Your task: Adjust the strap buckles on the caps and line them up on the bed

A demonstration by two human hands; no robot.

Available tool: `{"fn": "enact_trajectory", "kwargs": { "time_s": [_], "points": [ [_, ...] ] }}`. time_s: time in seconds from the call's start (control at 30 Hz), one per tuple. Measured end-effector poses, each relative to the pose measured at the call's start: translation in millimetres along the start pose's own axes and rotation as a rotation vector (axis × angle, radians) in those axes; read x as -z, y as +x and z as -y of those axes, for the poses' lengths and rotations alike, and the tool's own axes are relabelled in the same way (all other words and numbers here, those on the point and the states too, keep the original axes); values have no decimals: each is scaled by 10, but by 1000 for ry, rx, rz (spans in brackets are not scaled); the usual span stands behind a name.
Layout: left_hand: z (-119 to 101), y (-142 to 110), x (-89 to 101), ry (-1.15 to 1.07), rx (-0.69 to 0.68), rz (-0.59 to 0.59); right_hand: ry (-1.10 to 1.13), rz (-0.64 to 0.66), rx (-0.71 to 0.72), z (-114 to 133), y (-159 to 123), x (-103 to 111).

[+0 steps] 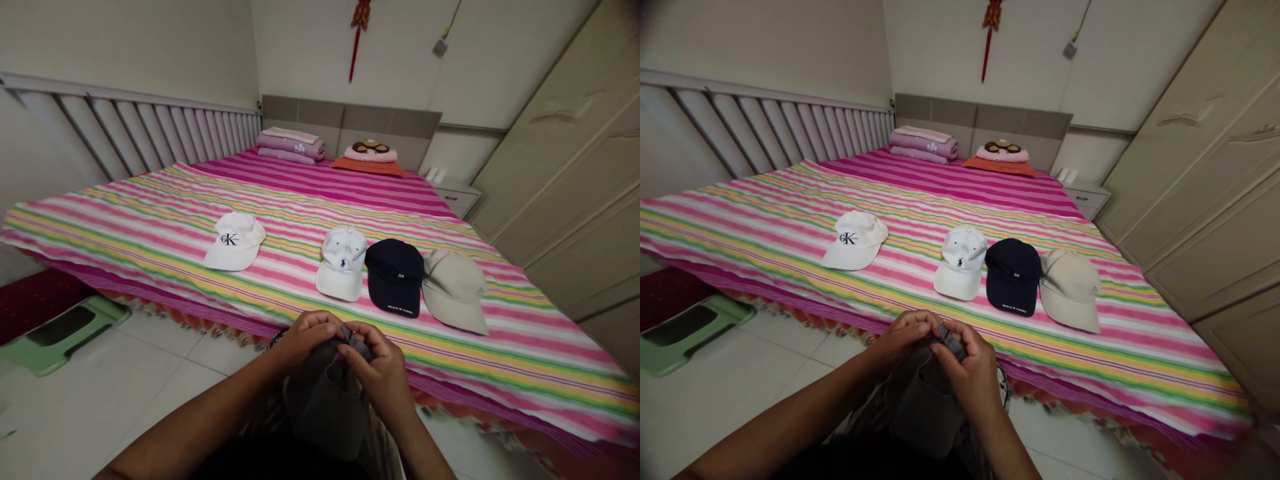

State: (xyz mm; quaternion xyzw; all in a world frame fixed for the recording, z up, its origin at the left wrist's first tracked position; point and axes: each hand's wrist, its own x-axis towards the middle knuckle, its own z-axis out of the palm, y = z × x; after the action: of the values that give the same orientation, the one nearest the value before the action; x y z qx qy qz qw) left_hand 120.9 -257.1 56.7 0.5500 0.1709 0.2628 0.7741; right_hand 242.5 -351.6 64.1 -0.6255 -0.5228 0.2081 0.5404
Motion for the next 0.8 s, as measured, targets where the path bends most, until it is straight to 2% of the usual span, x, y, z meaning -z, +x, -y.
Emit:
{"fn": "enact_trajectory", "kwargs": {
  "time_s": [0.1,0.17,0.43,0.6,0.7,0.8],
  "points": [
    [16,31,-17,38,1,-43,-231,-81,235,26,-34,-11],
    [9,47,-45,100,30,-75,-307,-109,325,34,-48,-23],
    [-120,16,-97,122,-4,-93,-393,-156,379,9,-55,-15],
    [-258,-4,-5,255,148,85,-348,-93,324,95,-35,46],
    [-351,-22,51,356,117,193,-371,-49,349,185,-33,94],
    [-400,-46,70,297,104,251,-399,-15,409,268,-39,138]
  ]
}}
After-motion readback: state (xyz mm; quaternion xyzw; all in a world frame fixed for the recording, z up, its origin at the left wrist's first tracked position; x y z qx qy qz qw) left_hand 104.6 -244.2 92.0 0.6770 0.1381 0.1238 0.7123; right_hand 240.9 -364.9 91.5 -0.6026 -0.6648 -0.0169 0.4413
